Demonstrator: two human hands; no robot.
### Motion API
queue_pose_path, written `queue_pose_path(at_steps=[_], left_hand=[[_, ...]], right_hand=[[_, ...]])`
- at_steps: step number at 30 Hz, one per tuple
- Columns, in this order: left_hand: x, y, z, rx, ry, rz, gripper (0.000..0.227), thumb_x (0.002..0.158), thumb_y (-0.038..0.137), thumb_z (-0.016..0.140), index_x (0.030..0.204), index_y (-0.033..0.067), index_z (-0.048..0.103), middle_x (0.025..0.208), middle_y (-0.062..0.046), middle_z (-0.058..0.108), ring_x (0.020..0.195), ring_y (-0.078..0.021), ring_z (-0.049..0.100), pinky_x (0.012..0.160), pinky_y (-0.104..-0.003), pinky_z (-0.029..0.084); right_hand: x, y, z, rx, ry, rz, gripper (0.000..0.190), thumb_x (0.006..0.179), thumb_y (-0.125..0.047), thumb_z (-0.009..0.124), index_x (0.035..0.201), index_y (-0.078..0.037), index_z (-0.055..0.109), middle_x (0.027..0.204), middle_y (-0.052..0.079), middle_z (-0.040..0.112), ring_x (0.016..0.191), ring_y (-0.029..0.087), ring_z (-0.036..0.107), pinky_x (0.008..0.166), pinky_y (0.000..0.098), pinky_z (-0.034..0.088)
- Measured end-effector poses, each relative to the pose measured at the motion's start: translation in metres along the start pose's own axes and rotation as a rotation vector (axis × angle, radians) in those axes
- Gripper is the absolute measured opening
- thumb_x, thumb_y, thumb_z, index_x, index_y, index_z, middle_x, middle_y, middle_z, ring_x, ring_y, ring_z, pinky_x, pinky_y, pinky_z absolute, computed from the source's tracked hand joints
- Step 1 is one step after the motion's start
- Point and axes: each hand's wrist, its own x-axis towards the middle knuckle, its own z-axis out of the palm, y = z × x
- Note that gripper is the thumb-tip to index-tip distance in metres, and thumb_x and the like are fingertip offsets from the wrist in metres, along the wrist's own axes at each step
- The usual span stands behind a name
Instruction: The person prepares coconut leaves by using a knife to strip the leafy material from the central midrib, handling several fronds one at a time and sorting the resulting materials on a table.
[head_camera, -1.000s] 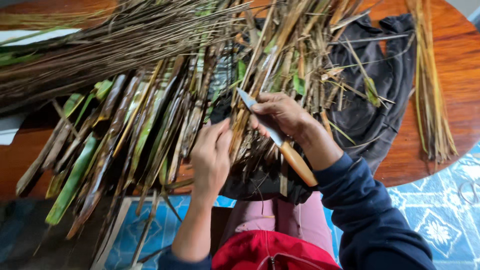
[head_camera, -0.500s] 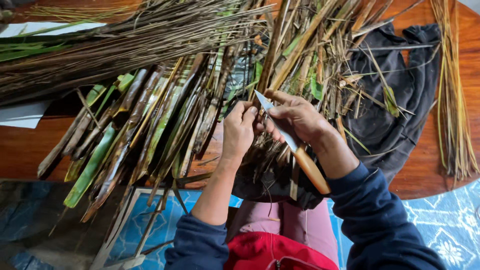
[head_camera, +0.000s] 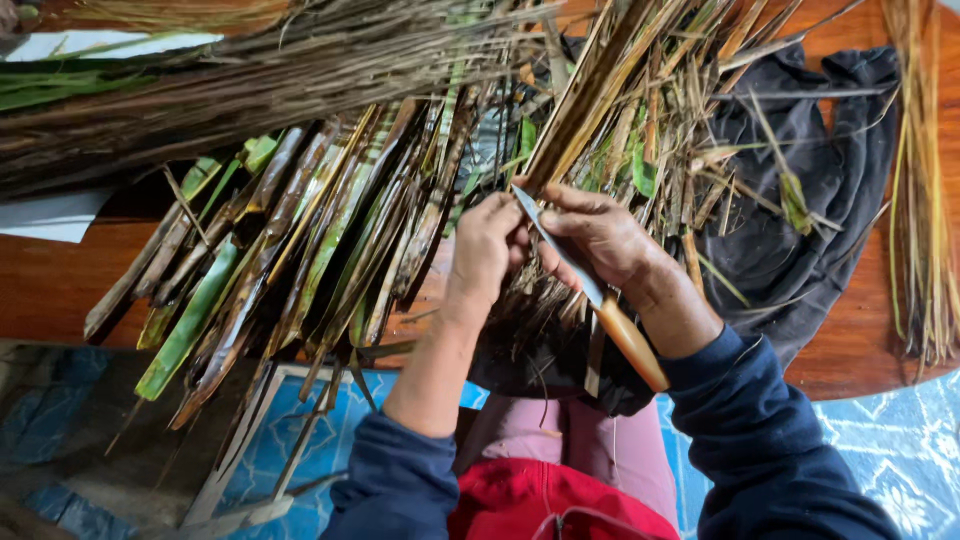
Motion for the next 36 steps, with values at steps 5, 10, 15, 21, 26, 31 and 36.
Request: queue_pose_path(at_steps=[5, 10, 15, 21, 26, 31, 36], left_hand=[[0.01, -0.009, -0.024, -0.496, -0.25, -0.272, 0.017, 0.094, 0.018, 0.059, 0.084, 0.0051, 0.064, 0.051, 0.001, 0.042, 0.032, -0.0049, 0.037, 0.026, -0.018, 0.026], [0.016, -0.019, -0.035, -0.693, -0.511, -0.494, 0.02, 0.099, 0.023, 0.055, 0.085, 0.0081, 0.059, 0.053, 0.005, 0.041, 0.031, -0.0007, 0.038, 0.026, -0.015, 0.028], [-0.005, -0.012, -0.015, -0.466, -0.308, -0.332, 0.016, 0.098, 0.018, 0.057, 0.088, 0.008, 0.063, 0.058, -0.001, 0.048, 0.035, -0.0062, 0.042, 0.028, -0.017, 0.03], [-0.013, -0.003, -0.007, 0.251, -0.104, 0.318, 0.037, 0.096, 0.016, 0.065, 0.128, -0.0021, 0.061, 0.108, -0.022, 0.067, 0.091, -0.028, 0.069, 0.077, -0.035, 0.06], [-0.011, 0.012, -0.017, 0.134, -0.124, 0.163, 0.028, 0.105, 0.015, 0.051, 0.126, 0.0025, 0.065, 0.09, -0.01, 0.065, 0.062, -0.0112, 0.061, 0.052, -0.02, 0.054], [-0.002, 0.014, -0.015, -0.224, -0.094, 0.012, 0.021, 0.099, 0.009, 0.055, 0.112, 0.0029, 0.07, 0.072, -0.013, 0.064, 0.046, -0.0119, 0.057, 0.033, -0.02, 0.043], [0.0, 0.002, -0.018, -0.015, -0.097, 0.11, 0.024, 0.099, 0.006, 0.055, 0.117, 0.0027, 0.071, 0.072, -0.012, 0.068, 0.046, -0.0087, 0.057, 0.035, -0.02, 0.045]], right_hand=[[-0.006, -0.007, 0.007, -0.001, -0.121, 0.016, 0.047, 0.099, -0.001, 0.048, 0.145, -0.006, 0.054, 0.062, 0.028, 0.067, 0.04, 0.029, 0.068, 0.031, 0.0355, 0.06], [-0.005, 0.0, 0.004, 0.067, -0.083, 0.031, 0.036, 0.097, -0.002, 0.054, 0.128, -0.017, 0.066, 0.056, 0.033, 0.061, 0.032, 0.037, 0.062, 0.027, 0.0404, 0.055], [0.0, 0.0, -0.003, -0.004, -0.016, -0.016, 0.039, 0.099, -0.004, 0.053, 0.137, -0.008, 0.059, 0.058, 0.03, 0.063, 0.033, 0.032, 0.063, 0.027, 0.0369, 0.054], [0.001, -0.002, -0.014, -0.063, 0.095, -0.014, 0.037, 0.098, -0.007, 0.055, 0.135, -0.01, 0.059, 0.06, 0.03, 0.063, 0.035, 0.031, 0.064, 0.028, 0.0364, 0.054], [0.0, -0.001, -0.003, -0.075, 0.0, 0.011, 0.05, 0.1, -0.006, 0.052, 0.15, -0.01, 0.05, 0.065, 0.026, 0.069, 0.041, 0.026, 0.068, 0.032, 0.031, 0.059], [0.003, 0.011, -0.014, -0.085, 0.025, -0.029, 0.055, 0.099, -0.002, 0.052, 0.152, -0.013, 0.049, 0.065, 0.028, 0.067, 0.039, 0.029, 0.067, 0.03, 0.033, 0.058], [0.004, 0.012, -0.012, -0.052, 0.056, -0.034, 0.055, 0.097, -0.001, 0.056, 0.15, -0.016, 0.051, 0.065, 0.031, 0.066, 0.04, 0.033, 0.067, 0.03, 0.0364, 0.058]])
